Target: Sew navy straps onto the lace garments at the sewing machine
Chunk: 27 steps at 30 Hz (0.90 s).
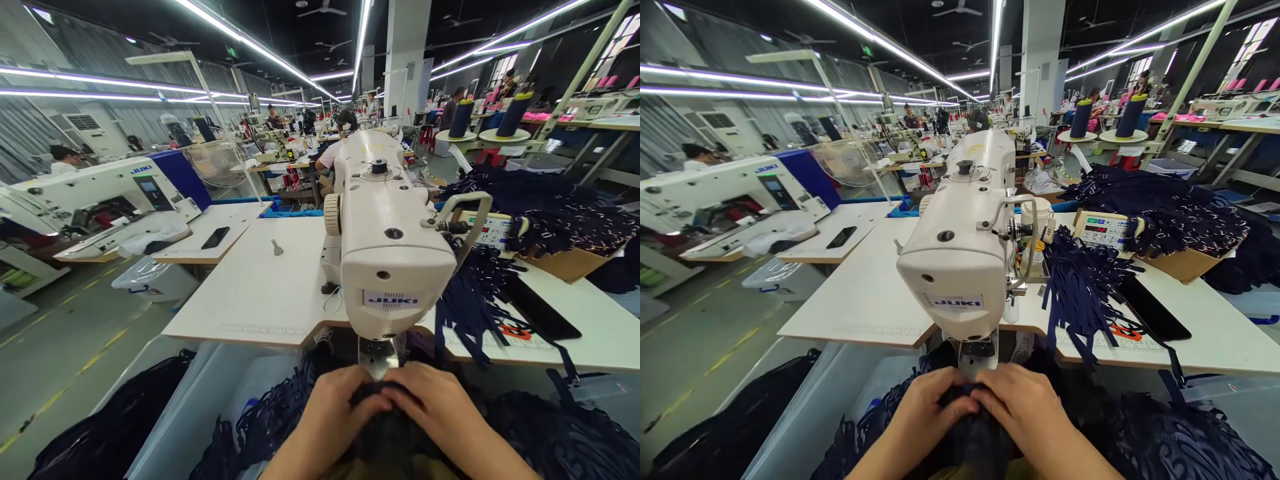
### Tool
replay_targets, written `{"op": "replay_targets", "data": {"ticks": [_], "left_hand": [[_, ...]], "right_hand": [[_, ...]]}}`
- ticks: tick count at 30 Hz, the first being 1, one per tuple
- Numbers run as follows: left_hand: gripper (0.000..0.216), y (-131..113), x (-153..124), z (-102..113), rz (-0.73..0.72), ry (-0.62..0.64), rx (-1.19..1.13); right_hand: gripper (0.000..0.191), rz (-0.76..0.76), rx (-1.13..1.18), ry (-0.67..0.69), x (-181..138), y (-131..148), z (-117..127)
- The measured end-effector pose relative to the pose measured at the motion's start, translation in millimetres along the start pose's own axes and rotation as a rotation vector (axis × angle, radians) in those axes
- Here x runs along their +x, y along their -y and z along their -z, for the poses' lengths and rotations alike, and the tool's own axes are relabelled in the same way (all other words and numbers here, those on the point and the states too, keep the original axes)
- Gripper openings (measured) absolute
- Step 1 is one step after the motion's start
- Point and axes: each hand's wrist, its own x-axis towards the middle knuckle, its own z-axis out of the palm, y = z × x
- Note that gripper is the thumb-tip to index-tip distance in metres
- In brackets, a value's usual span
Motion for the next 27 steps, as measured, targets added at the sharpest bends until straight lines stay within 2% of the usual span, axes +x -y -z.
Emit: {"op": "replay_targets", "data": {"ticks": [3, 5, 7, 9, 11, 12, 14, 17, 23, 27], "left_hand": [[0.026, 5, 6, -3, -0.117, -0.297, 0.366], [0.024, 8, 7, -5, -0.235, -0.408, 0.487], [0.027, 9, 7, -4, -0.382, -0.36, 0.502], [0.032, 8, 6, -1, -0.479, -0.175, 0.491], [0.036, 7, 6, 1, -0.471, -0.016, 0.5], [0.037, 6, 7, 2, -0.444, 0.014, 0.52], [0.036, 4, 7, 1, -0.392, 0.023, 0.577], [0.033, 3, 7, -4, -0.331, -0.002, 0.659], [0.031, -1, 5, -17, -0.216, -0.123, 0.733], [0.033, -3, 6, -21, -0.188, -0.125, 0.795]], "right_hand": [[0.023, -0.072, -0.045, -0.163, 12, -13, -15], [0.022, -0.169, -0.008, -0.205, 17, -17, -23], [0.022, -0.294, 0.108, -0.223, 18, -18, -27], [0.023, -0.424, 0.283, -0.228, 19, -17, -26], [0.025, -0.501, 0.458, -0.23, 20, -18, -23], [0.026, -0.517, 0.524, -0.226, 22, -19, -21], [0.027, -0.522, 0.598, -0.215, 26, -24, -18], [0.028, -0.539, 0.571, -0.191, 32, -34, -14], [0.025, -0.459, 0.248, -0.186, 44, -45, -9], [0.029, -0.422, 0.072, -0.181, 48, -47, -7]]}}
